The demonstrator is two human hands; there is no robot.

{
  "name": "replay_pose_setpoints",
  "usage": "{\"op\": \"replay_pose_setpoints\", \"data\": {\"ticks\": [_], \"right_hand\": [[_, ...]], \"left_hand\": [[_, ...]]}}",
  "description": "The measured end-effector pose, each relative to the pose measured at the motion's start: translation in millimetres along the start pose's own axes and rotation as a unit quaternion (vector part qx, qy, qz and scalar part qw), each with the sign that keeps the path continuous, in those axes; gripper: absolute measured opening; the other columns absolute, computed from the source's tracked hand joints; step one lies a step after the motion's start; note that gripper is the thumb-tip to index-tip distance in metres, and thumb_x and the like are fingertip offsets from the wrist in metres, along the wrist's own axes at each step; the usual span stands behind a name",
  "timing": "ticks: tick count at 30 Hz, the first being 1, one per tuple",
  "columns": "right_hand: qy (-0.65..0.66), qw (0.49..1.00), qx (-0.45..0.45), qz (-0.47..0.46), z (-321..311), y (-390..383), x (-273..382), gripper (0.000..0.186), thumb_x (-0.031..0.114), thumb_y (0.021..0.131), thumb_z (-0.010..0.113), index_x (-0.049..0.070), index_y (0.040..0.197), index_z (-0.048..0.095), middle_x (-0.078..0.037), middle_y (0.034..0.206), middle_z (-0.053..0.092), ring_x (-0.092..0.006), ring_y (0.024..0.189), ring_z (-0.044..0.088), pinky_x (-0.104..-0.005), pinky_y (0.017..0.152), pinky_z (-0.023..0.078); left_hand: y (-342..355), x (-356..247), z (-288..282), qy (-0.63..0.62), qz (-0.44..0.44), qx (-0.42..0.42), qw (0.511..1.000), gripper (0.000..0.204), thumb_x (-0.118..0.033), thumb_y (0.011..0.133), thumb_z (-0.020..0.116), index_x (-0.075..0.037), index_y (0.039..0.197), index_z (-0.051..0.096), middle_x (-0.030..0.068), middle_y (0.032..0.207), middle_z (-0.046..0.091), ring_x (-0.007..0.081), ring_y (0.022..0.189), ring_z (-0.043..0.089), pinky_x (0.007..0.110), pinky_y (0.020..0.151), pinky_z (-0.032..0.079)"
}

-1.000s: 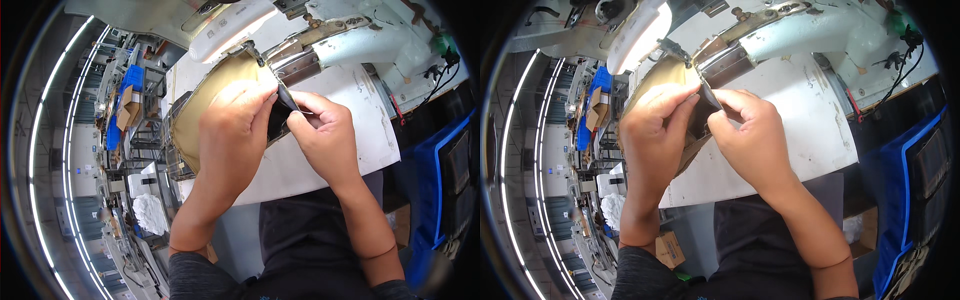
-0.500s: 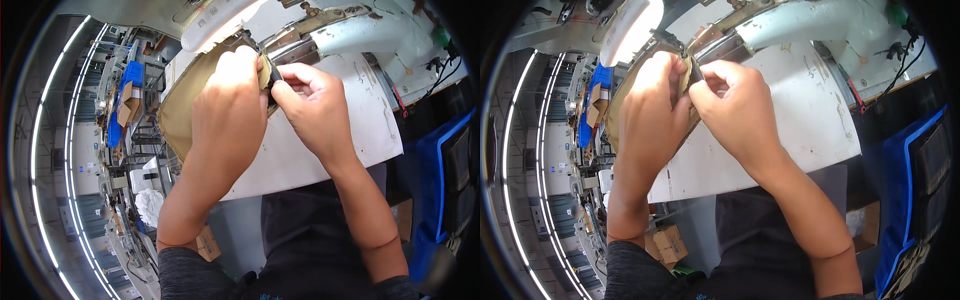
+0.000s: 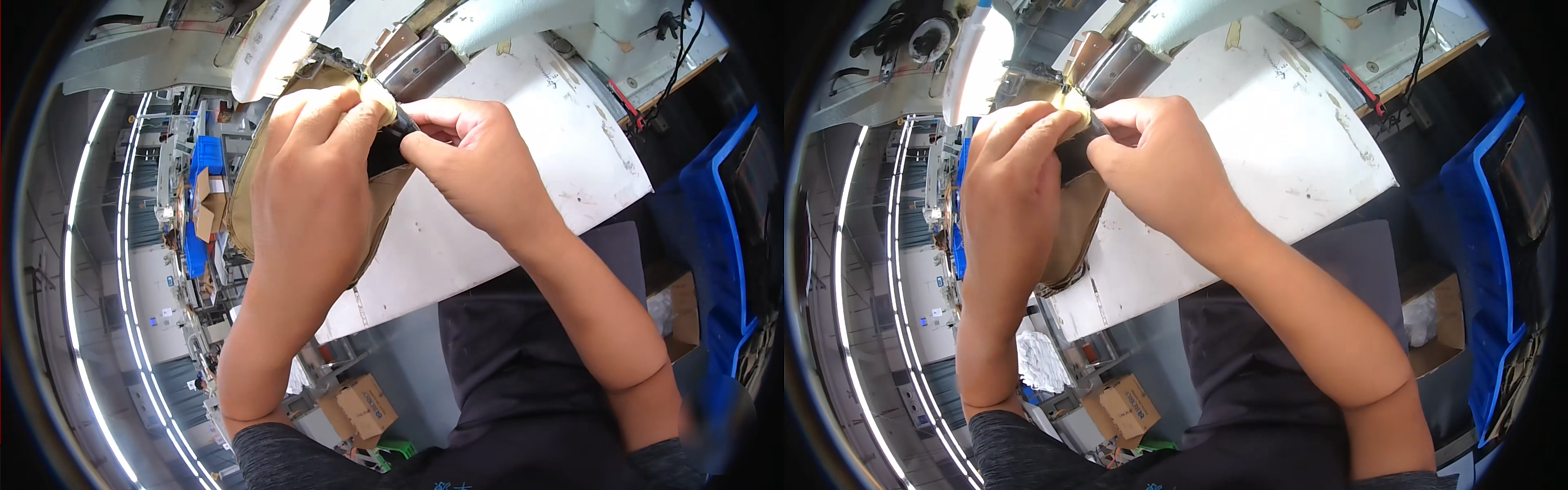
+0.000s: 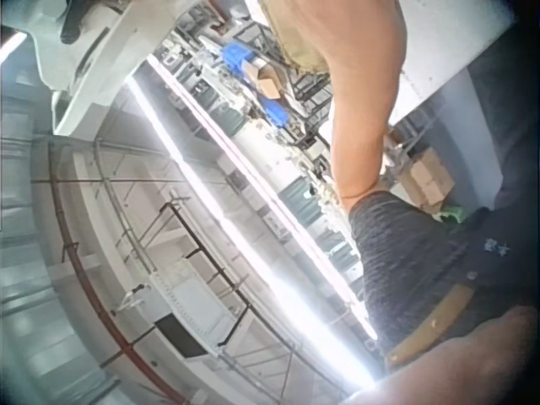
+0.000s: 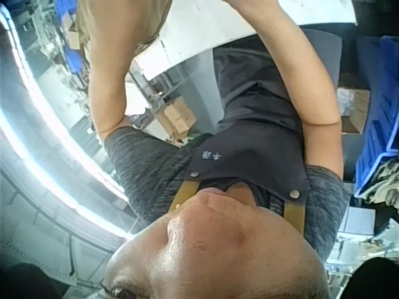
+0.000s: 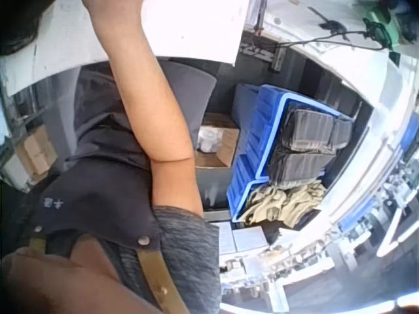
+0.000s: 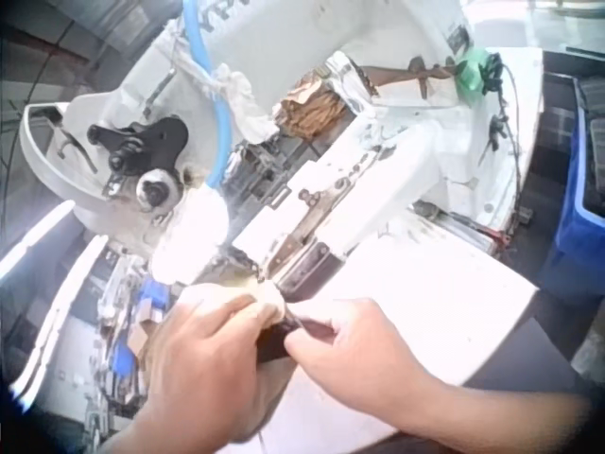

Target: The recorder is sewing the edges of fabric or leather bags using an industrial sewing machine at a workstation.

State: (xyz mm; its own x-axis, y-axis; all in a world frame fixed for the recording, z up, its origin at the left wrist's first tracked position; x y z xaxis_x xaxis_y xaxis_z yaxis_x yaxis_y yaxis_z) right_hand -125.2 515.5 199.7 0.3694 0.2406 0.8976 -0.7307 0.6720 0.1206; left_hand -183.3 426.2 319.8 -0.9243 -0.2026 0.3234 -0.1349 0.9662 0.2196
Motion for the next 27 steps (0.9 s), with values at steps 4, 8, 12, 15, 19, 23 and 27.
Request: {"op": "replay_pose_setpoints", "data": {"ticks": [4, 8, 12, 15, 19, 23, 27], "right_hand": [[0.071, 0.997, 0.002, 0.007, 3, -3, -3, 0.019, 0.005, 0.089, 0.062, -0.007, 0.100, 0.072, -0.008, 0.086, 0.075, -0.0066, 0.074, 0.059, -0.0285, 0.066, 0.049], [0.083, 0.997, -0.009, 0.000, 4, 1, -2, 0.017, 0.005, 0.089, 0.063, -0.009, 0.097, 0.070, -0.009, 0.084, 0.074, -0.0083, 0.076, 0.062, -0.0277, 0.068, 0.050], [0.025, 0.999, -0.033, -0.003, 7, 12, -4, 0.016, 0.008, 0.088, 0.065, -0.006, 0.093, 0.071, -0.011, 0.083, 0.076, -0.0110, 0.075, 0.067, -0.0288, 0.068, 0.052], [-0.037, 0.998, -0.052, -0.024, 8, 18, 2, 0.016, 0.011, 0.087, 0.068, -0.005, 0.089, 0.071, -0.011, 0.077, 0.074, -0.0143, 0.070, 0.067, -0.0304, 0.067, 0.052], [-0.080, 0.994, -0.062, -0.036, 5, 24, 2, 0.019, 0.016, 0.085, 0.072, -0.002, 0.084, 0.071, -0.013, 0.074, 0.074, -0.0213, 0.067, 0.070, -0.0338, 0.067, 0.053], [-0.160, 0.986, -0.051, -0.014, 5, 26, 11, 0.021, 0.016, 0.084, 0.070, -0.001, 0.074, 0.064, -0.015, 0.067, 0.067, -0.0318, 0.062, 0.065, -0.0381, 0.063, 0.051], [-0.183, 0.983, -0.029, 0.003, 3, 27, 15, 0.023, 0.015, 0.082, 0.069, -0.002, 0.070, 0.059, -0.017, 0.063, 0.061, -0.0328, 0.058, 0.057, -0.0397, 0.060, 0.047]], "left_hand": [[5, -2, -6, -0.063, -0.027, 0.043, 0.997, 0.033, -0.008, 0.083, 0.075, -0.001, 0.116, 0.074, 0.0166, 0.118, 0.074, 0.0396, 0.107, 0.068, 0.045, 0.092, 0.055], [8, 7, -2, -0.082, -0.013, 0.025, 0.996, 0.033, -0.005, 0.085, 0.072, 0.000, 0.117, 0.073, 0.0168, 0.119, 0.074, 0.0390, 0.102, 0.070, 0.043, 0.089, 0.056], [15, 14, 2, -0.082, -0.038, 0.021, 0.996, 0.028, 0.003, 0.092, 0.060, -0.003, 0.113, 0.077, 0.0147, 0.111, 0.075, 0.0352, 0.097, 0.072, 0.040, 0.086, 0.056], [15, 18, 7, -0.078, -0.024, 0.016, 0.997, 0.023, -0.002, 0.090, 0.063, 0.000, 0.109, 0.074, 0.0160, 0.104, 0.072, 0.0372, 0.093, 0.070, 0.043, 0.081, 0.055], [20, 16, 7, -0.048, -0.049, 0.046, 0.997, 0.026, 0.000, 0.093, 0.059, 0.000, 0.112, 0.076, 0.0156, 0.107, 0.075, 0.0370, 0.092, 0.072, 0.040, 0.083, 0.056], [20, 19, 10, -0.030, -0.046, 0.045, 0.997, 0.024, -0.003, 0.093, 0.060, 0.000, 0.110, 0.077, 0.0174, 0.103, 0.075, 0.0385, 0.089, 0.072, 0.040, 0.082, 0.057], [21, 21, 11, -0.082, -0.079, 0.010, 0.993, 0.019, -0.009, 0.090, 0.067, 0.002, 0.102, 0.076, 0.0217, 0.089, 0.073, 0.0344, 0.081, 0.073, 0.041, 0.077, 0.056]]}}
Point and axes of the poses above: each hand's wrist, its own y-axis towards the middle knuckle, its own z-axis out of the palm, x = y × z, the point moved 4 cm from there along y, towards the middle knuckle
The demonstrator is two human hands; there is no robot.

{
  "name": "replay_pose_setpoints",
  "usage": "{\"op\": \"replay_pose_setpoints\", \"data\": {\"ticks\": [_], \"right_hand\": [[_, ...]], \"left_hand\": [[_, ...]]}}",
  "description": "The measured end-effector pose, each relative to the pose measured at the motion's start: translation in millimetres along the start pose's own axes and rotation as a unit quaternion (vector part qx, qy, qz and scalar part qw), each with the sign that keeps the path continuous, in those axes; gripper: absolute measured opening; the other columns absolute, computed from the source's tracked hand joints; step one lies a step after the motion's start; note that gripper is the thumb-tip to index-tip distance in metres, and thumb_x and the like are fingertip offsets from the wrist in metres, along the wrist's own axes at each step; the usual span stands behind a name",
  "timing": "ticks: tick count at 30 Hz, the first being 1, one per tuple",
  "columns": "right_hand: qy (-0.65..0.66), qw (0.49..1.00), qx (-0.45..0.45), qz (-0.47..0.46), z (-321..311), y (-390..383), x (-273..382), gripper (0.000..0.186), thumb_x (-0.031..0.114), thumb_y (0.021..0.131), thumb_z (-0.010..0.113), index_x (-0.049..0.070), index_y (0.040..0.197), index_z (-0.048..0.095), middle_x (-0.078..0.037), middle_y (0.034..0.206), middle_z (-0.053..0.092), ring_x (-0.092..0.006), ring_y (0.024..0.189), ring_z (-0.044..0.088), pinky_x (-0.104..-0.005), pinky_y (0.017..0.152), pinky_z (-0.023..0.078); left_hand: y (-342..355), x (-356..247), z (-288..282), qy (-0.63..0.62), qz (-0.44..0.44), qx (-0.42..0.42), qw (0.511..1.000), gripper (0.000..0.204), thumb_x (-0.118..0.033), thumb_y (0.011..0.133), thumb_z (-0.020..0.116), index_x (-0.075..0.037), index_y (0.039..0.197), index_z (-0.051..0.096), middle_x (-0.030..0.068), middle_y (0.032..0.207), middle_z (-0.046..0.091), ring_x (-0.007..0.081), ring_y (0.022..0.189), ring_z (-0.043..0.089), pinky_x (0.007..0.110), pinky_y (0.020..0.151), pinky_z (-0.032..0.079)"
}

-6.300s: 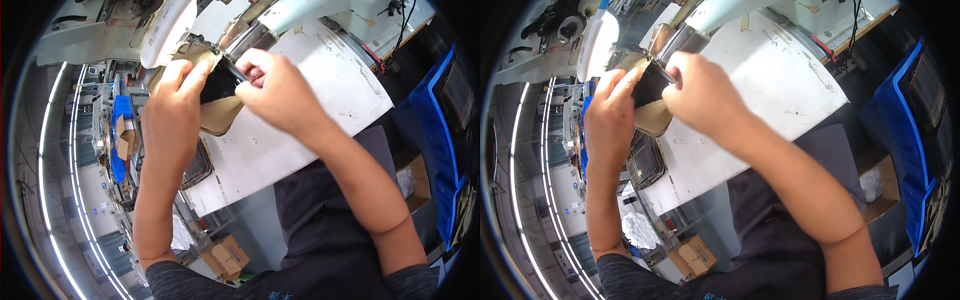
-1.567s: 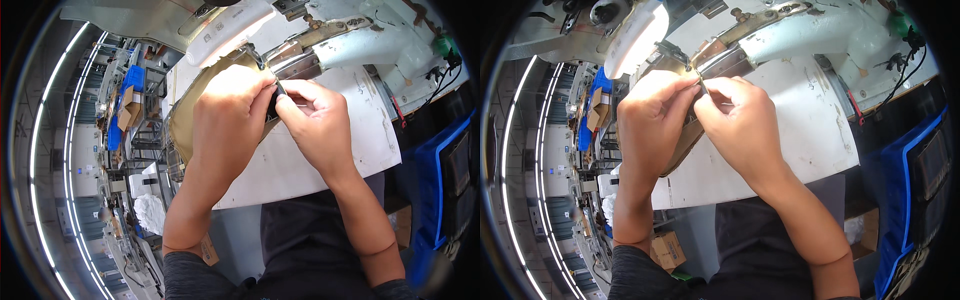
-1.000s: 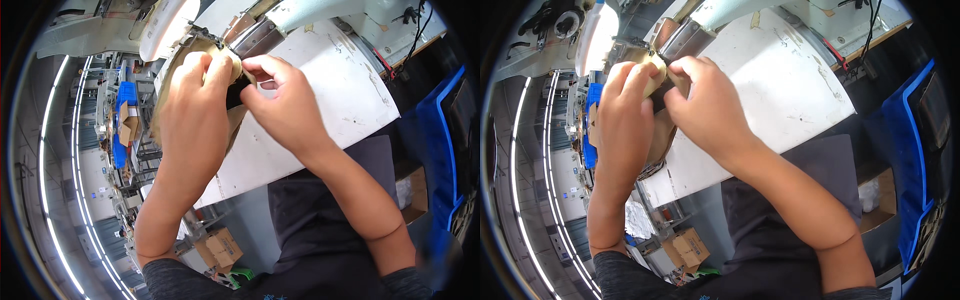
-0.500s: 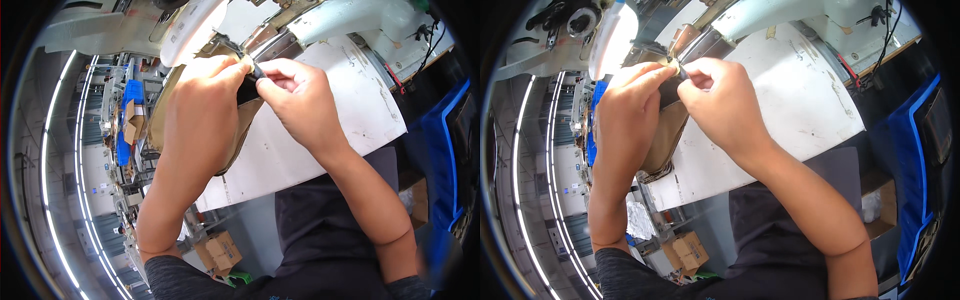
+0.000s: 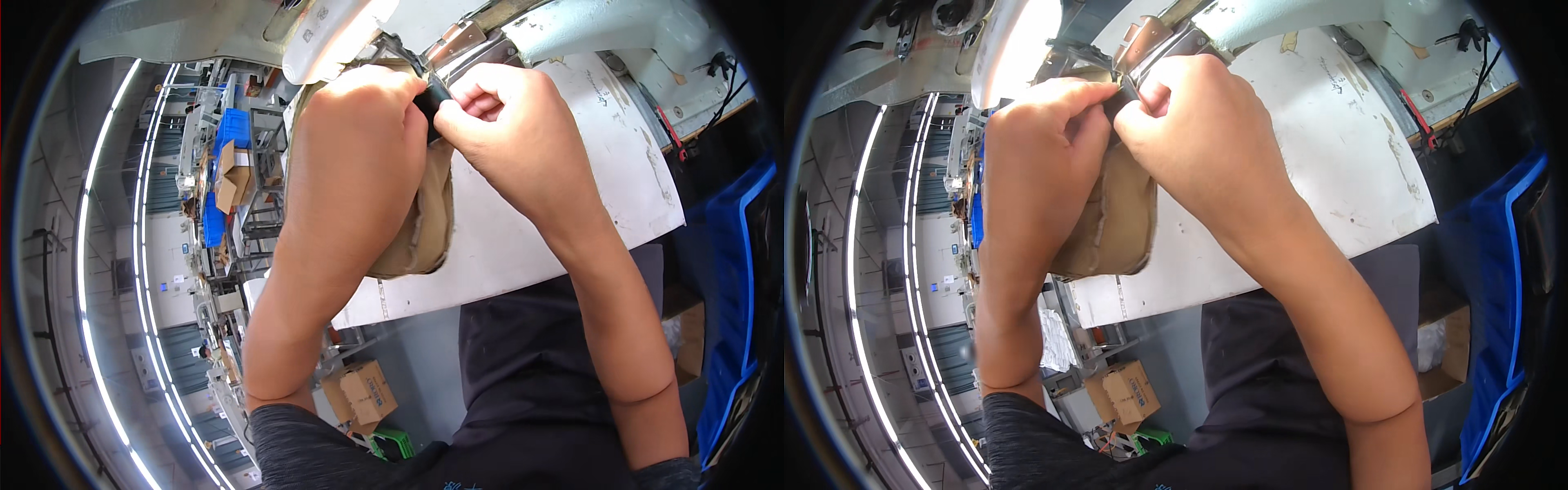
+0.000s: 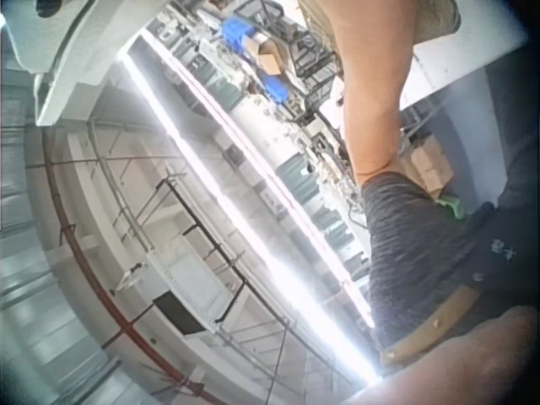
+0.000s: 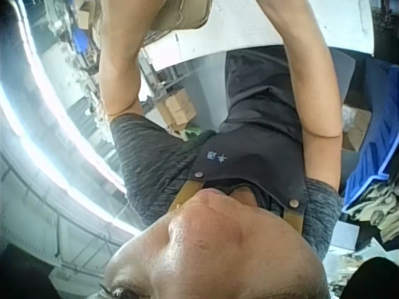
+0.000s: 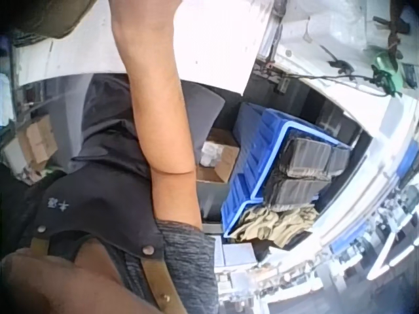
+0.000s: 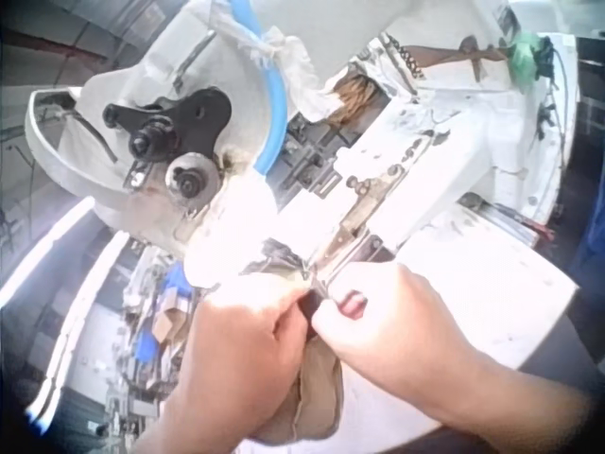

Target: The recorder is sewing the edges of fabric or leather bags using an industrial sewing machine at a workstation.

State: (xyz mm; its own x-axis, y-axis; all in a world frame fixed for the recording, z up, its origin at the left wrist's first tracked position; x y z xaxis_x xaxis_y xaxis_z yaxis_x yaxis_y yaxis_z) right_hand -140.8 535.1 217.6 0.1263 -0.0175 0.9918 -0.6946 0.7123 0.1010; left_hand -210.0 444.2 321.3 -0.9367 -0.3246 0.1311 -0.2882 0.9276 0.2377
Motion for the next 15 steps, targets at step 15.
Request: {"op": "replay_pose_setpoints", "data": {"ticks": [15], "right_hand": [[0.201, 0.975, 0.086, 0.047, -1, 4, -28, 0.025, 0.011, 0.092, 0.064, -0.006, 0.074, 0.059, 0.000, 0.060, 0.054, -0.0057, 0.062, 0.041, -0.0305, 0.057, 0.039]], "left_hand": [[-8, -23, 24, -0.076, -0.226, -0.122, 0.964, 0.023, -0.009, 0.092, 0.072, 0.005, 0.107, 0.079, 0.0176, 0.078, 0.078, 0.0148, 0.069, 0.073, 0.028, 0.068, 0.055]]}}
Point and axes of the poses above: each hand's wrist, its own y-axis towards the middle knuckle, its own z-axis out of the palm, x = y × z, the point moved 4 cm from there along y, towards the middle knuckle
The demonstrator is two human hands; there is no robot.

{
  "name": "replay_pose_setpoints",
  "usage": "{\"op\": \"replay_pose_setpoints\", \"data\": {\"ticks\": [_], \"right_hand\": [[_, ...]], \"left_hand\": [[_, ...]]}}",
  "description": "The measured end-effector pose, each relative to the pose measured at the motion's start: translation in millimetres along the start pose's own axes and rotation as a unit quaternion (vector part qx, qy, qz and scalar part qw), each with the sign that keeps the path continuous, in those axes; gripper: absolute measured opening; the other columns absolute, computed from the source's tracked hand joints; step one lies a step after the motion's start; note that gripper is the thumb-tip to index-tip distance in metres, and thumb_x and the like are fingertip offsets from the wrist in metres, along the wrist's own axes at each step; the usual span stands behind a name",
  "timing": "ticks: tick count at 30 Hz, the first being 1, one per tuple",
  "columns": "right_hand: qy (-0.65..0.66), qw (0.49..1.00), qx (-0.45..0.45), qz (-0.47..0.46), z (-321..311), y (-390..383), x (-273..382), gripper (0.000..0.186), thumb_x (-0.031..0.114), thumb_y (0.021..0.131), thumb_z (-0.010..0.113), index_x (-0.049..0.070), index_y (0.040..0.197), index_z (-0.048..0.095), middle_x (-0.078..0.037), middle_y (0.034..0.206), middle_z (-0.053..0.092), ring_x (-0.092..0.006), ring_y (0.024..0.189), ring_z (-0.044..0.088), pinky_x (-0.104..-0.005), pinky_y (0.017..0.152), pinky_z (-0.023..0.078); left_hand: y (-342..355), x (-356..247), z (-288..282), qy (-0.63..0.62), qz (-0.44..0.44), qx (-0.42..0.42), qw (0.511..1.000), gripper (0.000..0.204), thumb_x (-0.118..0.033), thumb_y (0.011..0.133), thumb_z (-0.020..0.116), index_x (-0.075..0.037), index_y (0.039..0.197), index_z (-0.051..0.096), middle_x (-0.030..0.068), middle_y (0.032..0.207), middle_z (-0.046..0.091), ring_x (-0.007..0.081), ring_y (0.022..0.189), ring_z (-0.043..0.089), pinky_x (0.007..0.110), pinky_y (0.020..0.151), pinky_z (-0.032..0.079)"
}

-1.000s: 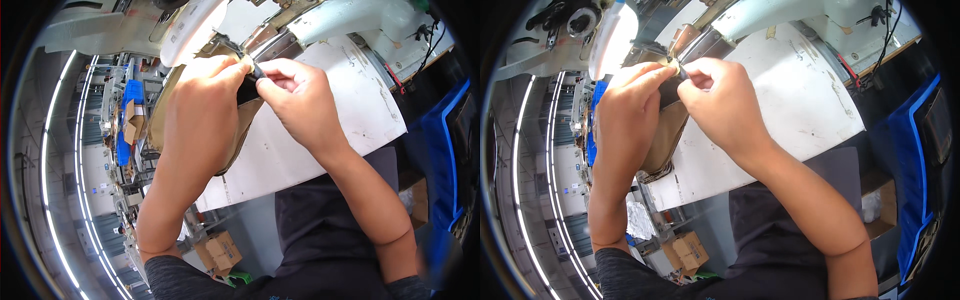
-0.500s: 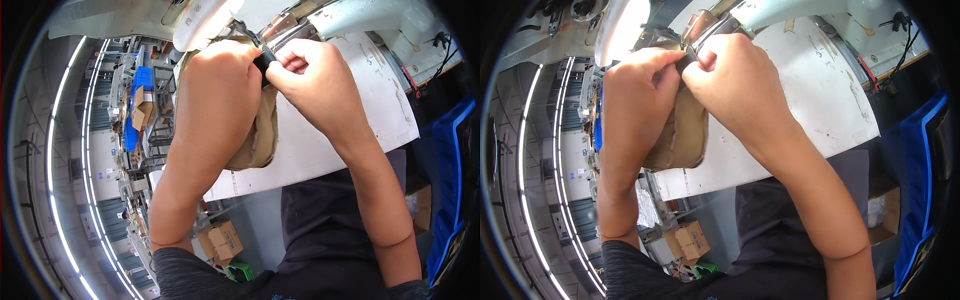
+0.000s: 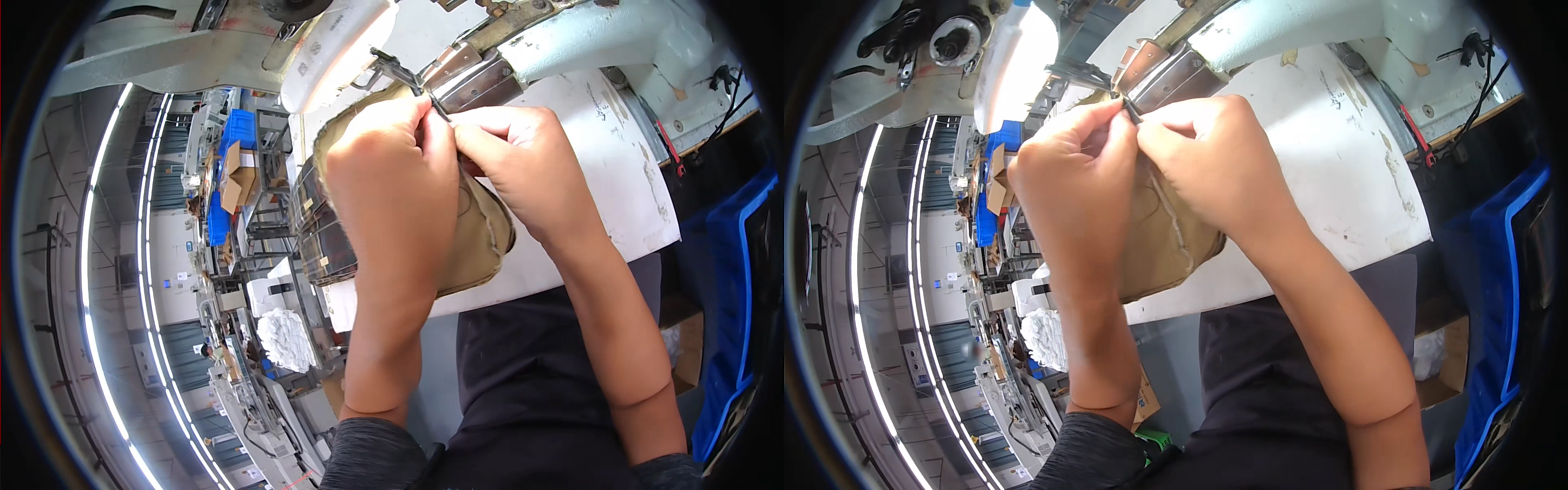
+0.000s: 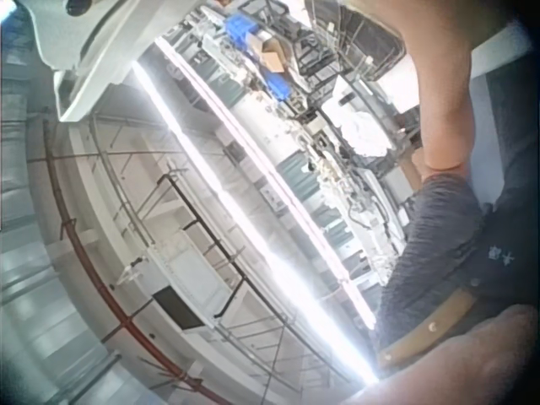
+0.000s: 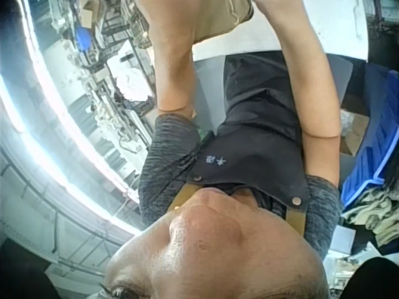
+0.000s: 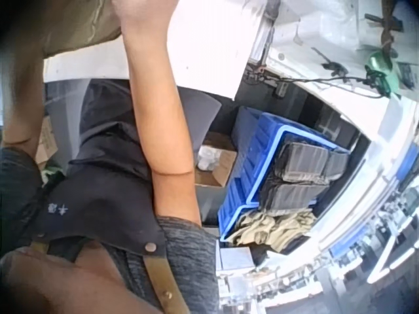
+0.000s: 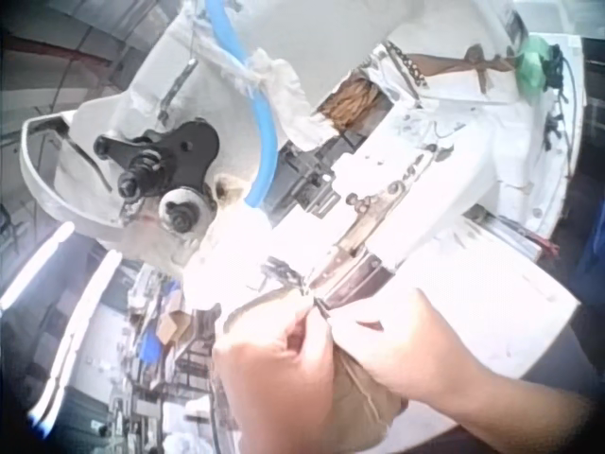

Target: The recorder is sewing the edges of fabric or leather bags using an industrial sewing machine at a workstation.

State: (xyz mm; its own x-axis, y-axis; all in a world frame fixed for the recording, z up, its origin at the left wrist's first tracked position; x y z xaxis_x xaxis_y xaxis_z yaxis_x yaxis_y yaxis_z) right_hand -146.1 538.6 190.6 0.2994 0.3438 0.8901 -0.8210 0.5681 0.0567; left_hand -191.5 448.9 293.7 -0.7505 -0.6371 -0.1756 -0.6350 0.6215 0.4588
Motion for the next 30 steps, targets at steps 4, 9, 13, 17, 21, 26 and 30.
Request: {"op": "replay_pose_setpoints", "data": {"ticks": [4, 9, 13, 17, 21, 26, 30], "right_hand": [[0.056, 0.998, -0.009, 0.006, 3, -2, -1, 0.025, 0.011, 0.096, 0.063, -0.007, 0.078, 0.065, 0.003, 0.063, 0.057, -0.0038, 0.064, 0.044, -0.0285, 0.058, 0.041], [0.037, 0.998, -0.035, -0.033, 2, -6, -5, 0.021, 0.012, 0.096, 0.067, -0.008, 0.093, 0.074, -0.002, 0.068, 0.067, -0.0032, 0.067, 0.052, -0.0281, 0.060, 0.045], [-0.086, 0.988, -0.038, -0.123, -1, -12, -1, 0.021, 0.014, 0.097, 0.069, -0.005, 0.100, 0.076, -0.007, 0.081, 0.069, -0.0120, 0.073, 0.062, -0.0302, 0.065, 0.049], [-0.241, 0.953, -0.010, -0.182, -1, -19, 2, 0.022, 0.015, 0.096, 0.072, -0.002, 0.109, 0.073, -0.011, 0.087, 0.070, -0.0180, 0.077, 0.067, -0.0334, 0.070, 0.052], [0.124, 0.988, 0.068, 0.054, 1, -19, -5, 0.029, 0.017, 0.102, 0.069, -0.006, 0.118, 0.073, -0.009, 0.102, 0.078, -0.0102, 0.087, 0.071, -0.0261, 0.078, 0.057], [0.066, 0.995, 0.039, 0.059, 3, -36, -5, 0.030, 0.014, 0.103, 0.069, -0.006, 0.125, 0.072, -0.003, 0.096, 0.076, -0.0061, 0.082, 0.066, -0.0230, 0.074, 0.054], [-0.164, 0.986, 0.020, -0.015, 5, -65, 0, 0.033, 0.013, 0.103, 0.069, 0.000, 0.133, 0.069, 0.007, 0.077, 0.054, -0.0034, 0.068, 0.046, -0.0221, 0.064, 0.043]], "left_hand": [[-9, -4, 2, -0.038, -0.015, 0.006, 0.999, 0.020, -0.009, 0.097, 0.067, 0.004, 0.108, 0.077, 0.0234, 0.091, 0.070, 0.0383, 0.082, 0.069, 0.044, 0.074, 0.053], [-53, 0, 10, 0.017, 0.100, -0.032, 0.994, 0.033, -0.007, 0.098, 0.068, 0.002, 0.130, 0.068, 0.0206, 0.120, 0.062, 0.0359, 0.109, 0.061, 0.044, 0.091, 0.051], [-100, 15, 15, -0.111, 0.104, 0.002, 0.988, 0.023, 0.000, 0.091, 0.074, -0.001, 0.114, 0.078, 0.0162, 0.125, 0.065, 0.0320, 0.118, 0.061, 0.040, 0.102, 0.048], [-111, 53, 4, -0.009, 0.129, -0.109, 0.986, 0.040, -0.006, 0.092, 0.074, -0.004, 0.132, 0.070, 0.0179, 0.141, 0.057, 0.0318, 0.130, 0.055, 0.045, 0.107, 0.044], [-88, 90, 11, -0.340, -0.080, -0.067, 0.934, 0.072, -0.011, 0.104, 0.062, -0.005, 0.166, 0.025, 0.0192, 0.166, 0.032, 0.0298, 0.151, 0.036, 0.043, 0.123, 0.032], [-86, 92, 13, -0.539, -0.179, -0.001, 0.823, 0.066, -0.005, 0.108, 0.051, -0.004, 0.167, 0.022, 0.0183, 0.169, 0.028, 0.0253, 0.152, 0.035, 0.039, 0.124, 0.030], [-96, 97, 18, -0.436, -0.092, -0.021, 0.895, 0.064, -0.004, 0.108, 0.048, -0.001, 0.167, 0.021, 0.0188, 0.169, 0.028, 0.0261, 0.152, 0.035, 0.040, 0.124, 0.029]]}}
Point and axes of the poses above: each hand's wrist, its own y-axis towards the middle knuckle, its own z-axis out of the palm, x = y × z, the point moved 4 cm from there along y, towards the middle knuckle
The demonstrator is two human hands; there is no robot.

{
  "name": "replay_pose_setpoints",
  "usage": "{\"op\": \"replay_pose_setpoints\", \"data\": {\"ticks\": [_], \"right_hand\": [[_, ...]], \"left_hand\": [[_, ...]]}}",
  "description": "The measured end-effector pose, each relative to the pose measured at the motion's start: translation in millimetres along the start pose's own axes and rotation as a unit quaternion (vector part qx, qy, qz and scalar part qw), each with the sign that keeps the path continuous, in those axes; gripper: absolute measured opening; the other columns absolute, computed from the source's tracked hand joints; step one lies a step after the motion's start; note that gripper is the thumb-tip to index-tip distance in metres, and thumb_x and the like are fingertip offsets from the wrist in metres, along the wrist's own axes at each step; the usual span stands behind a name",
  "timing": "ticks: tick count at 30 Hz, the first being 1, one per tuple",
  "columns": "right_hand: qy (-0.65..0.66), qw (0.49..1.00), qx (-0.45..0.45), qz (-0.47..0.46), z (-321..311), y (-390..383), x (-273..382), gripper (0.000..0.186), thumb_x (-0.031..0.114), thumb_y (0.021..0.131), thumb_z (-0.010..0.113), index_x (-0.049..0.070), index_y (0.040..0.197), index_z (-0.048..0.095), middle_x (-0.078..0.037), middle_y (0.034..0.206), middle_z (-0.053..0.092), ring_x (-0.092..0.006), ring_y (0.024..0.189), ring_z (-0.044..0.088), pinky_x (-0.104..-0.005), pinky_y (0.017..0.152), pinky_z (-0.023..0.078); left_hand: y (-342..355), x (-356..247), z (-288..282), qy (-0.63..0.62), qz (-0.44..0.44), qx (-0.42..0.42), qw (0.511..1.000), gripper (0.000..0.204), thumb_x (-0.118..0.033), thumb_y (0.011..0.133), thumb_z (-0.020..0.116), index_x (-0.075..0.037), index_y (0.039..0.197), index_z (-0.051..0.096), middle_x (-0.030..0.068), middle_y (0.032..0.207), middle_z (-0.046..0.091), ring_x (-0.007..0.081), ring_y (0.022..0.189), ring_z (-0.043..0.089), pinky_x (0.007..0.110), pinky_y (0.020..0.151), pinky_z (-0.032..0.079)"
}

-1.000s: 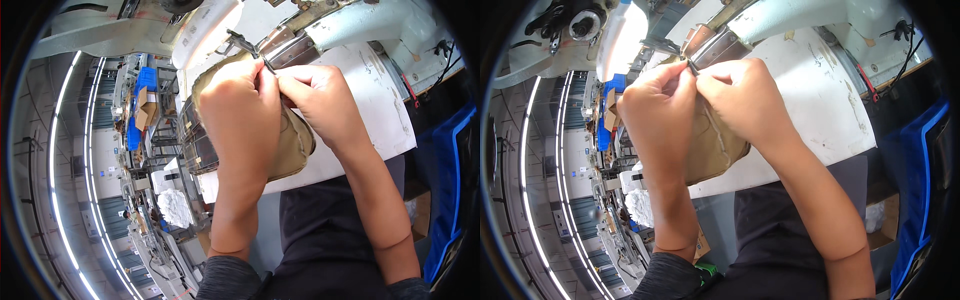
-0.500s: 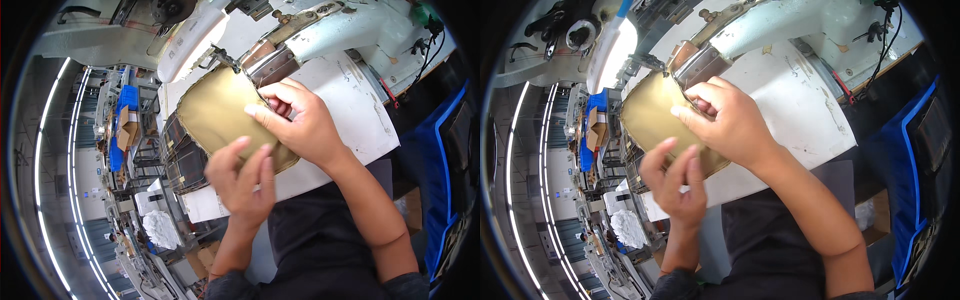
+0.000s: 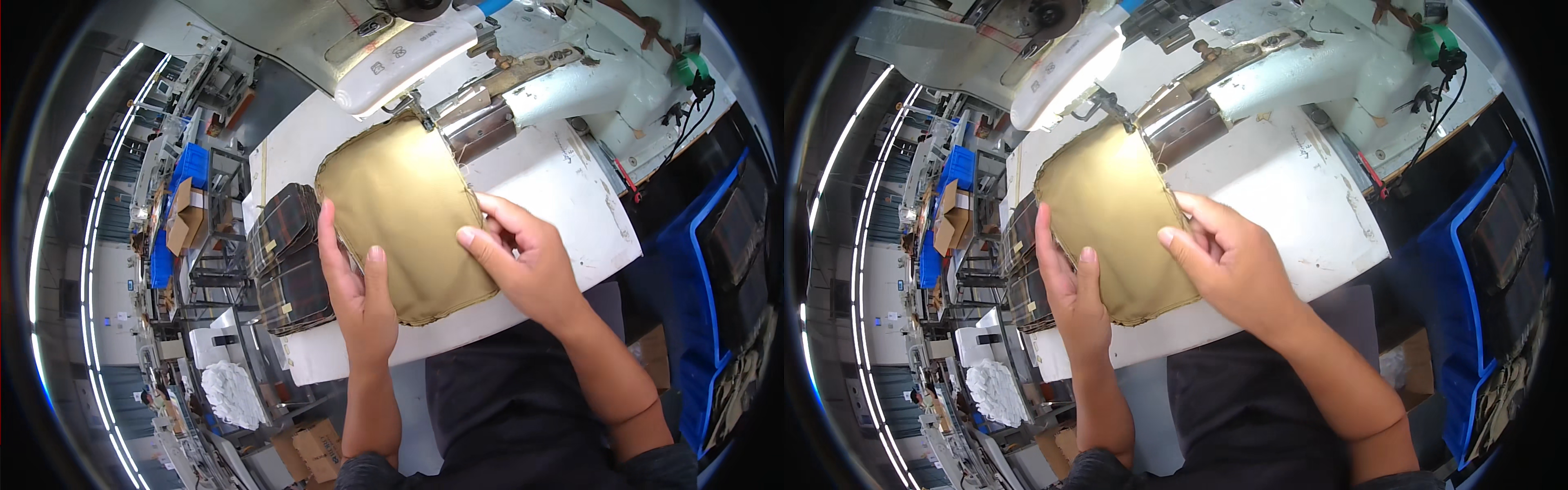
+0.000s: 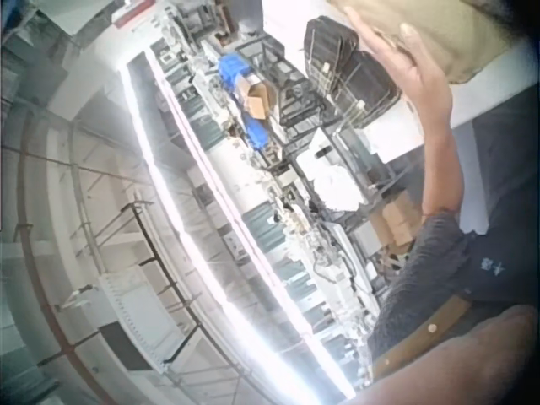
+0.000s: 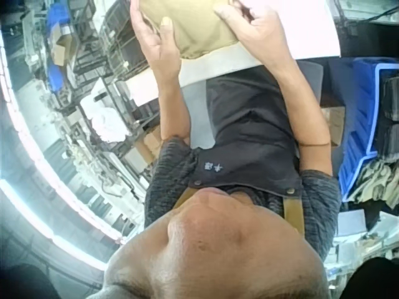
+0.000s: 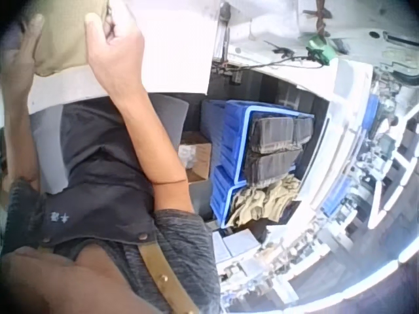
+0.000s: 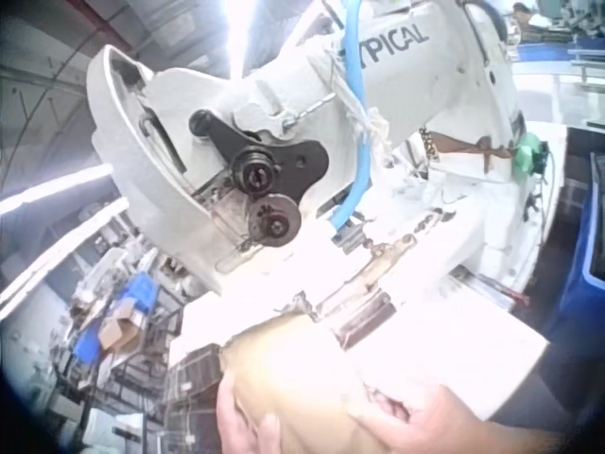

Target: The recorder is sewing the edges of fabric or leather bags using an industrial sewing machine at a workstation.

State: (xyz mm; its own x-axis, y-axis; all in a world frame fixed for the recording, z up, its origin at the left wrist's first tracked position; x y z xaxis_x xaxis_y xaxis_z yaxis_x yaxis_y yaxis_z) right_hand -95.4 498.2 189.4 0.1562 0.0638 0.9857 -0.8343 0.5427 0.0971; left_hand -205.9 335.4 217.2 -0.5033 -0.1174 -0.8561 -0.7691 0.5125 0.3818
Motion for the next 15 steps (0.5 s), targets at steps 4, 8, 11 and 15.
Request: {"op": "replay_pose_setpoints", "data": {"ticks": [4, 8, 11, 15], "right_hand": [[0.029, 0.999, -0.008, 0.027, 0, -9, -5, 0.035, 0.012, 0.104, 0.067, -0.001, 0.136, 0.065, 0.008, 0.077, 0.052, -0.0013, 0.068, 0.043, -0.0202, 0.062, 0.040], [0.189, 0.978, 0.022, 0.081, -1, -15, -14, 0.025, 0.011, 0.106, 0.066, -0.006, 0.125, 0.067, 0.002, 0.088, 0.069, -0.0004, 0.076, 0.057, -0.0195, 0.068, 0.048], [0.207, 0.975, 0.017, 0.081, -7, -19, -4, 0.018, 0.009, 0.105, 0.066, -0.006, 0.115, 0.067, -0.005, 0.097, 0.075, -0.0031, 0.084, 0.067, -0.0208, 0.074, 0.054], [0.241, 0.964, 0.040, 0.107, -8, -13, 1, 0.016, 0.008, 0.104, 0.066, -0.006, 0.113, 0.067, -0.007, 0.100, 0.076, -0.0058, 0.088, 0.070, -0.0221, 0.079, 0.057]], "left_hand": [[-20, 6, 1, -0.083, -0.027, -0.021, 0.996, 0.063, 0.000, 0.107, 0.045, -0.001, 0.166, 0.024, 0.0190, 0.169, 0.030, 0.0262, 0.154, 0.033, 0.040, 0.126, 0.026], [-34, 1, 4, -0.074, -0.059, -0.033, 0.995, 0.062, -0.001, 0.106, 0.045, 0.000, 0.165, 0.024, 0.0170, 0.168, 0.031, 0.0249, 0.154, 0.034, 0.040, 0.125, 0.027], [-45, -14, 5, -0.021, -0.040, -0.018, 0.999, 0.062, -0.005, 0.107, 0.045, 0.001, 0.165, 0.025, 0.0155, 0.168, 0.032, 0.0242, 0.153, 0.036, 0.040, 0.125, 0.030], [-40, -24, 10, -0.051, -0.017, -0.062, 0.997, 0.060, -0.008, 0.107, 0.042, 0.002, 0.164, 0.026, 0.0156, 0.168, 0.032, 0.0242, 0.151, 0.038, 0.040, 0.124, 0.032]]}}
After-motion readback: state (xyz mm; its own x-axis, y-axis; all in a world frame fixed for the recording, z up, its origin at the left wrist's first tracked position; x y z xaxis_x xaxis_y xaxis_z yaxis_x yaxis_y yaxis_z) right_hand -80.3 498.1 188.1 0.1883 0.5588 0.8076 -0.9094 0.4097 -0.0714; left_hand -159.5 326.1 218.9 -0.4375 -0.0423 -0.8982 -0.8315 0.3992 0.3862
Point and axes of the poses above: each hand's wrist, its own y-axis towards the middle knuckle, its own z-axis out of the palm, x = y × z, the point moved 4 cm from there along y, towards the middle knuckle
